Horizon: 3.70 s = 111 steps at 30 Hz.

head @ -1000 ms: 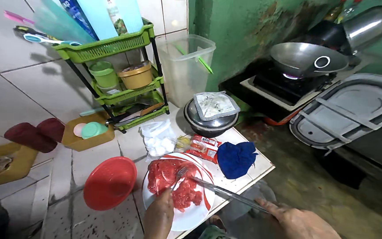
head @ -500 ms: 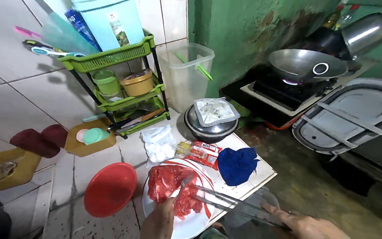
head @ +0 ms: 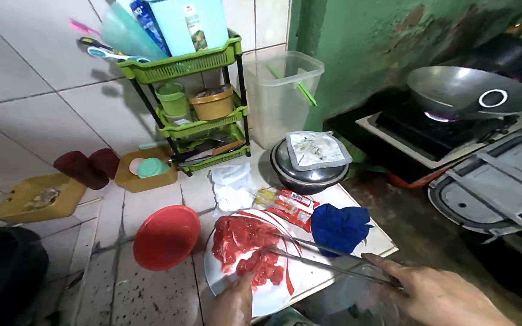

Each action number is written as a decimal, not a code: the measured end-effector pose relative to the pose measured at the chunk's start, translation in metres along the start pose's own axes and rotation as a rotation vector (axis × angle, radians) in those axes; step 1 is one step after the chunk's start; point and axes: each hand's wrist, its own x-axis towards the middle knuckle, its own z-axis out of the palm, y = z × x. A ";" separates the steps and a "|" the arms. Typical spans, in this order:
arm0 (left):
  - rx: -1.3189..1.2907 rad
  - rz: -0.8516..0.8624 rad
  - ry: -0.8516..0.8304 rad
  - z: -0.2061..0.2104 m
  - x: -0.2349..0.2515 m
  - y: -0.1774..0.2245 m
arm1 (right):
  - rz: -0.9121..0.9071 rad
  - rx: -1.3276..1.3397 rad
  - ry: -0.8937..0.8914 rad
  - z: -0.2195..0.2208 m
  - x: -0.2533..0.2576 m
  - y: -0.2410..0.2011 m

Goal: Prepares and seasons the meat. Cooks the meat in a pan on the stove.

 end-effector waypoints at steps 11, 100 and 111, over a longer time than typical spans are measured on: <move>0.145 0.028 0.270 0.029 -0.014 0.005 | -0.112 -0.113 0.084 -0.014 0.024 0.000; 0.222 0.139 0.182 0.012 -0.028 -0.021 | 0.054 0.079 -0.153 0.016 -0.014 -0.027; 0.237 0.117 0.130 0.007 -0.027 -0.016 | -0.125 -0.029 0.364 0.069 -0.018 -0.033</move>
